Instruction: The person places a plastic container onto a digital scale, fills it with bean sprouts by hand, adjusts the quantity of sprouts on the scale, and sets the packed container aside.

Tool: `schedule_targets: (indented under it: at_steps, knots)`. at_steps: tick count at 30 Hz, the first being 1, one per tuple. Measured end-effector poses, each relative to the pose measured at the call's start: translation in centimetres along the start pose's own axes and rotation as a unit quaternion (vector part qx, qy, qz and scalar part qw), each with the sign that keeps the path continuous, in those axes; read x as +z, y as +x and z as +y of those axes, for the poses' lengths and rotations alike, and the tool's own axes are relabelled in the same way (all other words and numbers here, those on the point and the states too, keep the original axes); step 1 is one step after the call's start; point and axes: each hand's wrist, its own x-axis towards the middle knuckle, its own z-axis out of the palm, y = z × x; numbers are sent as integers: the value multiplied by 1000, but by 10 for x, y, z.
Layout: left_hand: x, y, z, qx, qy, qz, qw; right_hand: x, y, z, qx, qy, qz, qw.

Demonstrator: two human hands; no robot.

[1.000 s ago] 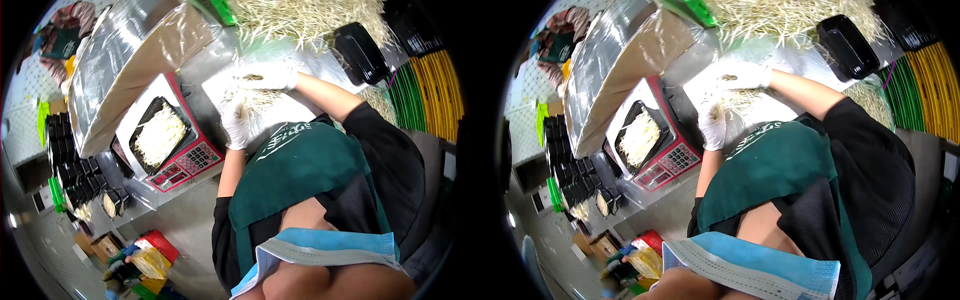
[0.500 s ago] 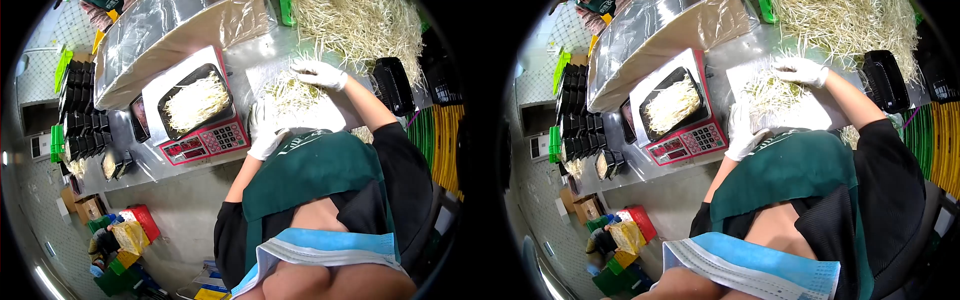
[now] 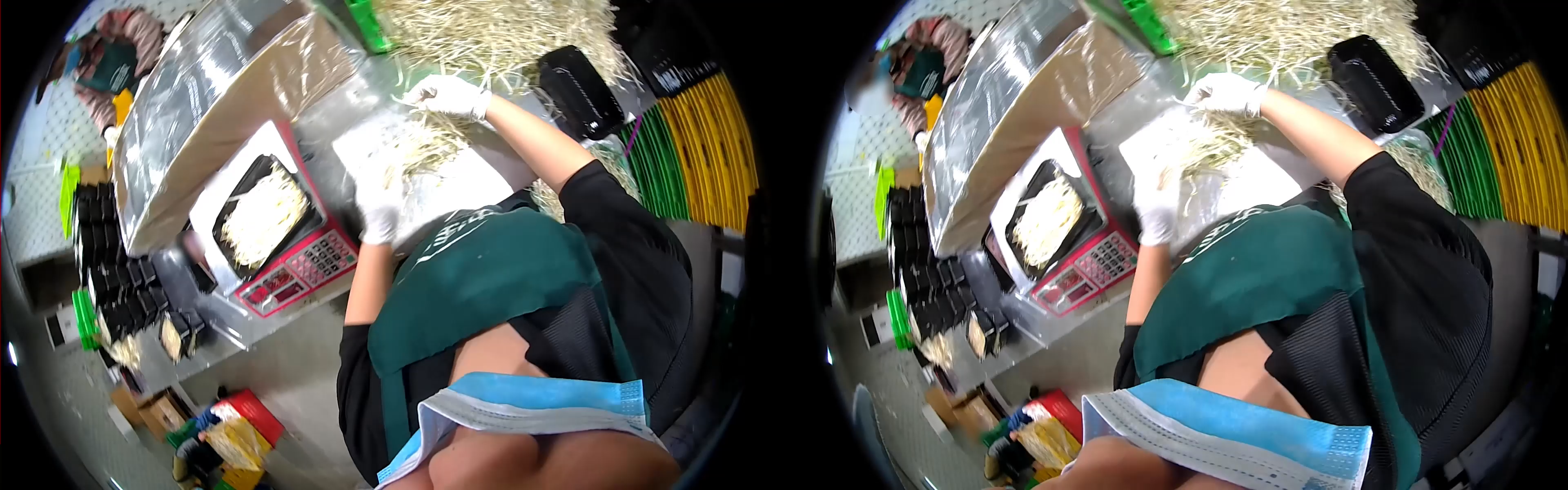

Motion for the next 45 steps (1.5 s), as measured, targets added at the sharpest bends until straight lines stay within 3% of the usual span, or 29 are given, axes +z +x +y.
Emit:
schedule_targets:
  at_steps: [1,2,3,5,8,9,11,15,16,17,18,19,21,22,23,25,27,28,29,31,32,33,34,36,37,39,41,43,45]
  knots:
    - [-5,-2,-4,-84,-137,-13,987,-11,-2,8,-62,47,-10,997]
    - [-12,-4,2,-117,-86,-23,989,-17,0,14,-81,72,30,994]
    - [-18,-8,8,-152,-30,-29,987,-21,4,20,-19,79,46,996]
    - [-20,-13,8,-101,23,-10,995,-17,21,19,74,-158,87,981]
    - [-17,-14,7,52,277,3,959,31,13,-19,68,-279,116,951]
    - [-15,-13,5,89,349,14,933,53,12,-17,2,-238,184,954]
    - [3,-4,-24,-34,156,-23,987,50,28,-10,-33,-127,50,990]
    - [-4,6,3,-30,28,57,998,2,-1,3,-35,123,-63,990]
    - [-17,9,11,-97,10,-45,994,-8,-18,4,-21,182,-103,978]
    - [-22,-1,15,-98,9,-44,994,-9,-32,13,-21,181,-105,978]
    - [-27,-12,20,-2,222,-13,975,-7,-45,23,-87,99,-72,989]
    - [-24,-17,13,27,331,-13,943,-3,-55,29,-150,16,-37,988]
    - [-17,-24,2,82,542,7,836,13,-66,29,-160,-119,32,979]
    - [-6,-17,-8,44,348,-3,936,21,-66,28,-172,-141,62,973]
    - [5,-11,-17,3,138,-15,990,29,-66,27,-183,-163,93,965]
    - [14,-4,-25,9,126,26,992,24,-53,10,-63,58,-5,996]
    - [8,10,23,20,50,89,995,3,-62,-20,-102,70,64,990]
    - [4,11,42,-16,-73,96,993,-9,-68,-30,-140,111,56,982]
    - [-1,6,45,-125,-207,47,969,-16,-71,-35,-177,154,49,971]
    - [-21,-3,28,-69,-41,-98,992,-16,-78,-22,-117,157,-4,981]
    - [-21,-30,7,-44,81,-58,994,-10,-83,-8,-114,113,-6,987]
    - [-29,-45,1,-87,103,-104,985,-4,-88,8,-112,68,-8,991]
    - [-33,-57,6,-53,238,-95,965,2,-96,30,-142,-167,67,973]
    - [-27,-65,16,-34,399,-66,914,17,-112,33,-133,-200,117,964]
    - [-18,-59,14,-38,398,-66,914,26,-119,32,-124,-229,166,951]
    - [2,-37,5,-111,91,-48,988,49,-109,13,-151,-173,192,954]
    - [11,-21,7,-61,79,-27,995,58,-90,-14,-176,62,94,978]
    - [14,-10,15,26,54,13,998,33,-68,-35,-145,38,87,985]
    - [1,-11,25,24,60,10,998,21,-20,-8,-158,-62,125,977]
